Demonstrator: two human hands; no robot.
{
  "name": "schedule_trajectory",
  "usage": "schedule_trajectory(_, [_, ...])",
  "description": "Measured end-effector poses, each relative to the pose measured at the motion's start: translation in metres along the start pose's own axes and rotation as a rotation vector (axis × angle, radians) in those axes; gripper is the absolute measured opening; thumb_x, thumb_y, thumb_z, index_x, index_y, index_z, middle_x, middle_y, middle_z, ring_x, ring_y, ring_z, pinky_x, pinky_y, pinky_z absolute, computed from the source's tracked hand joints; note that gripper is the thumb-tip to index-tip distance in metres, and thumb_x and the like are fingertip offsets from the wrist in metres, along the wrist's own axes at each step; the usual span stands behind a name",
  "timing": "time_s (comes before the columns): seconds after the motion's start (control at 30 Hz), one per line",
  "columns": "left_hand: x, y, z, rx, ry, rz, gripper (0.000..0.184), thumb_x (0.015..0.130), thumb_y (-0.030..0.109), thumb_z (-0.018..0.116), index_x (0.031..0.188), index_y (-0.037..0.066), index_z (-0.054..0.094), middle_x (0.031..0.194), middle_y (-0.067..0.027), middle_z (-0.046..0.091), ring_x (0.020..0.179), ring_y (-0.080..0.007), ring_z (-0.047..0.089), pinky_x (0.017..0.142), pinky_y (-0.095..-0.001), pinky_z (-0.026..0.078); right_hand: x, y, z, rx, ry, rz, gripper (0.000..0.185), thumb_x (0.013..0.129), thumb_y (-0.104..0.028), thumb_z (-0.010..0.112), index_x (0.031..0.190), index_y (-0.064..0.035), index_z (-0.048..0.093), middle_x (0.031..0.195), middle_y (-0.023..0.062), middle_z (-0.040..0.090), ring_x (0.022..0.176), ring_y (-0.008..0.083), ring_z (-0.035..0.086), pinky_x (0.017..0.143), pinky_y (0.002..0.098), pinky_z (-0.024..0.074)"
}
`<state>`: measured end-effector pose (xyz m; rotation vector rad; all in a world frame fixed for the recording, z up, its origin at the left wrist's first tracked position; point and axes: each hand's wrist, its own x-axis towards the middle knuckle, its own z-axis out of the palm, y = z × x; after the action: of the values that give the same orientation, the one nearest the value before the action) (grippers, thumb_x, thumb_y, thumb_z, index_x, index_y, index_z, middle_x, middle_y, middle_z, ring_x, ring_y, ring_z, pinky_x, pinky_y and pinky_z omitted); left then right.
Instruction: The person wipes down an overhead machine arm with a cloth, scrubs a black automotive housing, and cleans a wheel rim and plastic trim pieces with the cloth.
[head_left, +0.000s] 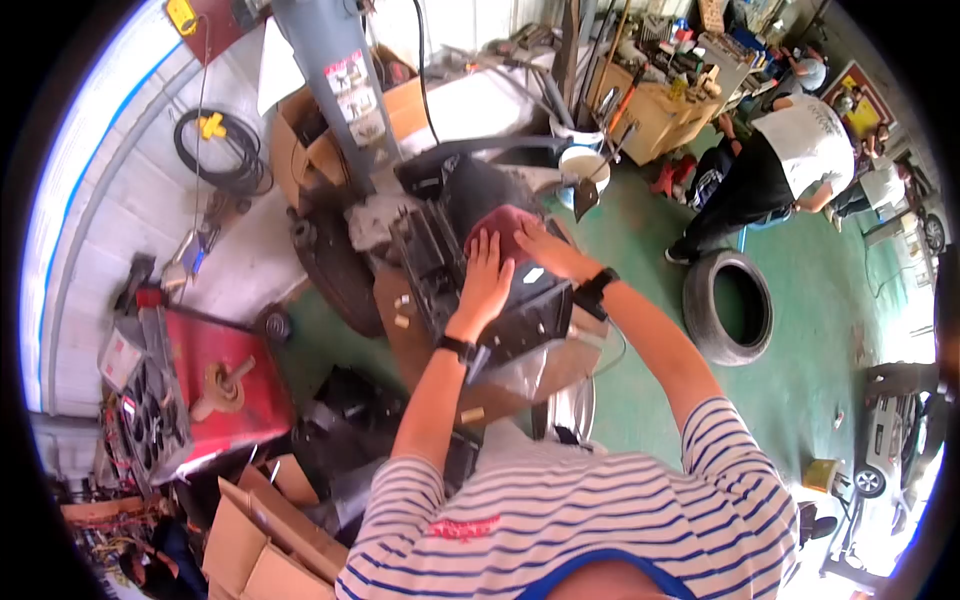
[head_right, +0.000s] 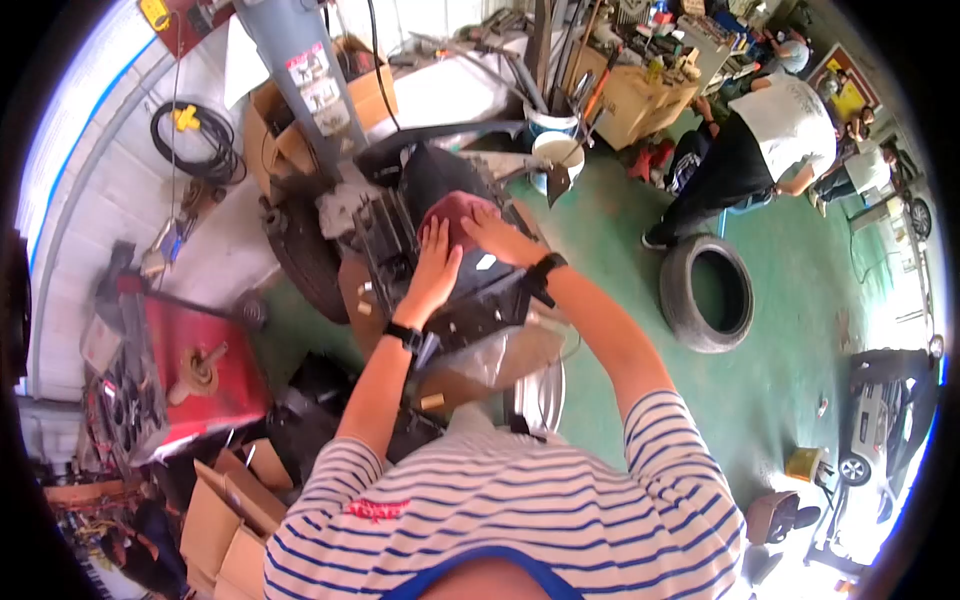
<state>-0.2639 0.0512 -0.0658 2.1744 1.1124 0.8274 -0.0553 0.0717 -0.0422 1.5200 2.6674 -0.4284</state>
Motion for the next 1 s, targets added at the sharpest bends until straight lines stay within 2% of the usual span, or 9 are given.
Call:
schedule_trajectory(0.03, [0.008, -0.005, 0.001, 0.016, 0.027, 0.018, 0.062, 0.101, 0.034, 0.036, 0.149, -0.002, 0.021, 0.154, -0.0282, 0.016, 0.143, -0.046, 0.015, 0.117, -0.0478, 0.015, 0.007, -0.009, -0.004, 0.561, 0.159, 0.215, 0.066, 0.102, -0.045, 0.031, 0.148, 0.0025, 0.022, 0.153, 0.0279, 0.021, 0.143, 0.0409, 0.02, 0.117, 0.0424, 0.017])
schedule_trajectory(0.23, [0.061, -0.025, -0.019, -0.122, 0.004, -0.035, 0.062, 0.101, 0.036, 0.034, 0.146, -0.005, 0.027, 0.152, -0.0311, 0.02, 0.14, -0.0502, 0.016, 0.116, -0.0522, 0.016, 0.037, -0.027, -0.101, 0.915, 0.007, 0.191, 0.07, 0.099, -0.043, 0.035, 0.148, 0.0044, 0.021, 0.156, 0.0234, 0.018, 0.146, 0.0322, 0.016, 0.119, 0.0389, 0.0114])
schedule_trajectory(0.3, [0.067, -0.04, -0.017, -0.045, -0.044, 0.078, 0.063, 0.101, 0.037, 0.033, 0.147, -0.005, 0.024, 0.152, -0.0314, 0.018, 0.14, -0.0512, 0.014, 0.115, -0.053, 0.016, 0.056, -0.002, -0.068, 0.879, -0.028, 0.244, 0.07, 0.097, -0.038, 0.038, 0.148, 0.0058, 0.021, 0.155, 0.0234, 0.02, 0.145, 0.0317, 0.018, 0.119, 0.0371, 0.0126])
schedule_trajectory(0.37, [0.066, -0.042, -0.02, -0.058, -0.057, 0.033, 0.064, 0.101, 0.038, 0.033, 0.147, -0.005, 0.022, 0.152, -0.0312, 0.016, 0.14, -0.0517, 0.014, 0.115, -0.0533, 0.016, 0.066, 0.012, -0.034, 0.621, 0.16, 0.161, 0.068, 0.098, -0.035, 0.041, 0.152, -0.0038, 0.013, 0.152, 0.021, 0.029, 0.139, 0.0287, 0.032, 0.113, 0.0358, 0.0268])
schedule_trajectory(0.47, [0.071, -0.049, -0.021, -0.071, -0.062, -0.023, 0.066, 0.101, 0.04, 0.033, 0.148, -0.004, 0.019, 0.154, -0.0305, 0.013, 0.14, -0.0514, 0.013, 0.115, -0.0537, 0.016, 0.073, 0.009, -0.037, 0.685, 0.174, 0.174, 0.067, 0.098, -0.034, 0.041, 0.152, -0.0057, 0.014, 0.153, 0.0207, 0.028, 0.139, 0.0305, 0.032, 0.112, 0.0373, 0.0291])
schedule_trajectory(0.57, [0.074, -0.052, -0.018, -0.093, -0.063, -0.043, 0.069, 0.1, 0.043, 0.035, 0.15, -0.002, 0.018, 0.155, -0.0292, 0.011, 0.142, -0.0493, 0.012, 0.115, -0.0548, 0.017, 0.062, -0.027, -0.095, 0.808, 0.072, 0.254, 0.069, 0.096, -0.037, 0.038, 0.148, 0.0044, 0.02, 0.155, 0.0227, 0.022, 0.145, 0.0334, 0.02, 0.118, 0.04, 0.0143])
schedule_trajectory(0.77, [0.061, -0.046, -0.015, -0.041, -0.02, -0.077, 0.072, 0.098, 0.045, 0.042, 0.151, 0.003, 0.018, 0.156, -0.0271, 0.011, 0.144, -0.0457, 0.012, 0.109, -0.0601, 0.025, 0.048, -0.049, -0.115, 0.646, 0.003, 0.409, 0.068, 0.095, -0.036, 0.04, 0.15, -0.0006, 0.021, 0.155, 0.0194, 0.025, 0.144, 0.0304, 0.023, 0.115, 0.0452, 0.0186])
schedule_trajectory(0.87, [0.052, -0.042, -0.009, -0.027, 0.056, -0.005, 0.07, 0.097, 0.043, 0.045, 0.15, 0.004, 0.022, 0.155, -0.0269, 0.014, 0.143, -0.0461, 0.016, 0.108, -0.0592, 0.028, 0.047, -0.024, -0.065, 0.607, 0.074, 0.29, 0.067, 0.097, -0.038, 0.04, 0.15, -0.0016, 0.021, 0.155, 0.0195, 0.024, 0.145, 0.0317, 0.02, 0.114, 0.0492, 0.0192])
schedule_trajectory(1.0, [0.04, -0.03, -0.015, 0.008, -0.006, 0.02, 0.069, 0.098, 0.038, 0.044, 0.148, -0.003, 0.021, 0.153, -0.0327, 0.012, 0.14, -0.0509, 0.015, 0.114, -0.0522, 0.019, 0.033, -0.024, -0.043, 0.598, 0.195, 0.28, 0.067, 0.098, -0.038, 0.04, 0.151, -0.003, 0.018, 0.156, 0.0198, 0.022, 0.145, 0.0344, 0.02, 0.113, 0.0529, 0.0186])
